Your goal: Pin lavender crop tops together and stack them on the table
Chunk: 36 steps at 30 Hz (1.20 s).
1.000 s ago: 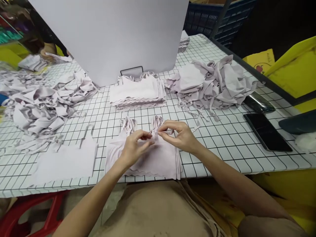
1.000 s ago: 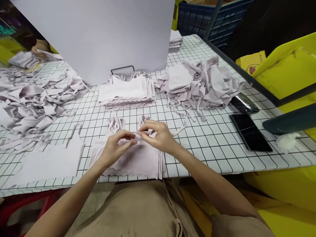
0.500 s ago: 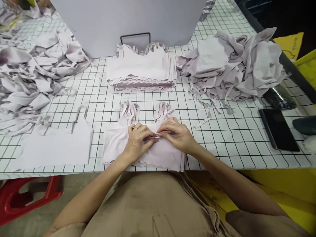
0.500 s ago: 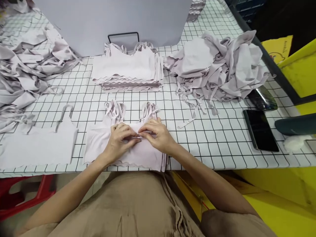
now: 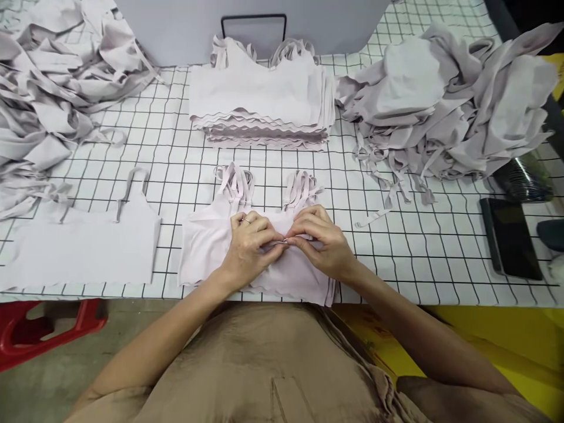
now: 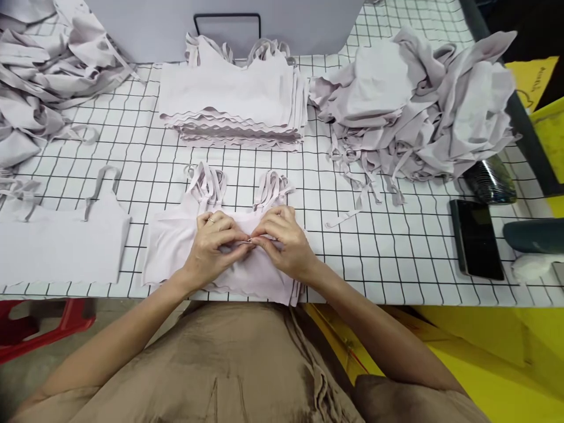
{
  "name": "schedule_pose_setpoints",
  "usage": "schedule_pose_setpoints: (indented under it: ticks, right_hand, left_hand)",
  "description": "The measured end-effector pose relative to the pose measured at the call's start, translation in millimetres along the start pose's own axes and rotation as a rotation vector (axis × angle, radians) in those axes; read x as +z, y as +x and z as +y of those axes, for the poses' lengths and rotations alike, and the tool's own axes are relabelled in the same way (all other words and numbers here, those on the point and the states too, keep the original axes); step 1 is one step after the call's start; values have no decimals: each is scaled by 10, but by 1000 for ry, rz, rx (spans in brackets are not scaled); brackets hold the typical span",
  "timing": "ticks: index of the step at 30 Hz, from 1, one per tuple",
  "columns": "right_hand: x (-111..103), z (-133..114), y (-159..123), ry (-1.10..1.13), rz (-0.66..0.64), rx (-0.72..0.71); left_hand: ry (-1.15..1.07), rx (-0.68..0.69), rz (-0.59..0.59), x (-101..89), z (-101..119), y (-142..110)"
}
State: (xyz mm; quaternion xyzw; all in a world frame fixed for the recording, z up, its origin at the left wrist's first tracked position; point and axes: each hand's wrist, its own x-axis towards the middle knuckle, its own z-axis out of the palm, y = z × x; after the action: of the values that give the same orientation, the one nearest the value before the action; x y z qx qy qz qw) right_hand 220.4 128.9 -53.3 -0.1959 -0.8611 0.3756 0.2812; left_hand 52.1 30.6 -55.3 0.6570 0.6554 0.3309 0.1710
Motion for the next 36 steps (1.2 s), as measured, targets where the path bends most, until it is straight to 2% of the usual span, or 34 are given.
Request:
schedule_pose_setpoints:
  ticks: [5,10,13,15,17,20,23,26,28,29,31,33,34,36]
  right_hand:
    - [-34,9,-23,-104,-74,-17]
    - [-135,-92,22,-378,-312,-160]
    - [-265,-103,163,-360,-424,-189]
    - [-398,-45,336,-289,-470,-163]
    - [-552,46,560,-227,-479,-102]
    - [-742,170,908,-197,-410,-5]
    - [-813,263,1162,-212,-362,17]
    - [-816,372,1278,-268,-388,43]
    - [-818,423,1252,-295,-422,86]
    - [-811,421,1196,-296,-415,96]
    - [-741,327,986,-305,-299,81]
    - [-559,109,655,-358,-107,42]
    - [-425,-27,461,-408,-77,46]
    - [-118,-281,62,-485,-138,20]
  left_hand:
    - [12,6,-23,-5,-6,-8]
    - [-12,25,-9,-7,-10,-12]
    - [-31,18,-4,-13,-13,-4]
    - [-19,-2,-45,-30,-12,8]
    - [13,-21,-104,-60,-4,23]
    - [52,-37,-183,-106,12,51]
    - [73,-54,-227,-114,10,101]
    - [68,-76,-265,-100,-9,169]
    - [61,-70,-265,-113,-15,178]
    - [71,-48,-227,-133,-13,158]
    - [122,37,-75,-193,-1,53]
    - [186,139,85,-258,15,-121]
    - [215,173,116,-283,19,-220]
    - [272,185,65,-312,-2,-408]
